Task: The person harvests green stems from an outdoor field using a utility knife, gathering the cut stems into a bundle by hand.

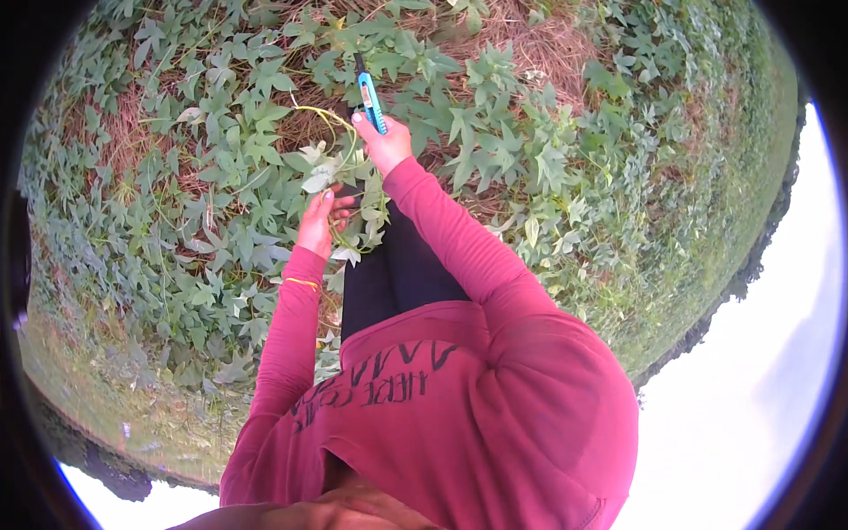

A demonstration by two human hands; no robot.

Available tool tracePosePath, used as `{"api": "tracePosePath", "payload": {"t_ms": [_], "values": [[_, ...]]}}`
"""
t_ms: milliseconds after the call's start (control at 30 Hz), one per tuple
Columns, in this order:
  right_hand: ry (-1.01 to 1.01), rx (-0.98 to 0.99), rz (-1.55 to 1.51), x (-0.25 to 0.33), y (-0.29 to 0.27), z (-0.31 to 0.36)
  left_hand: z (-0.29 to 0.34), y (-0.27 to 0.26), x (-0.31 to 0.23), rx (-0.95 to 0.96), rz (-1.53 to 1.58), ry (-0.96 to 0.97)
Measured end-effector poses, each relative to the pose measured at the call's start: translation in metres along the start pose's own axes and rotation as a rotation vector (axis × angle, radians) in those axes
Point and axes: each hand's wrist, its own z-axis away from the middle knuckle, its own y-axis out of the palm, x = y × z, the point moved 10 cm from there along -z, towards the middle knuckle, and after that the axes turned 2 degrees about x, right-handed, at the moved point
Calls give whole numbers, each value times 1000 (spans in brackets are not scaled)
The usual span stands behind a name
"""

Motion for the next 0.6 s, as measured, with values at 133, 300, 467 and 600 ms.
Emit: {"api": "tracePosePath", "payload": {"t_ms": [133,300,467,600], "values": [[-778,-213,384,89,-20,60,20,-14,-44,5,321,221],[-960,201,659,40,44,144,66,37,-100,114,295,344],[-926,340,606,10,75,152,82,-11,-89,41,318,386],[-992,434,711,-2,102,165,93,-43,-80,18,380,438]]}}
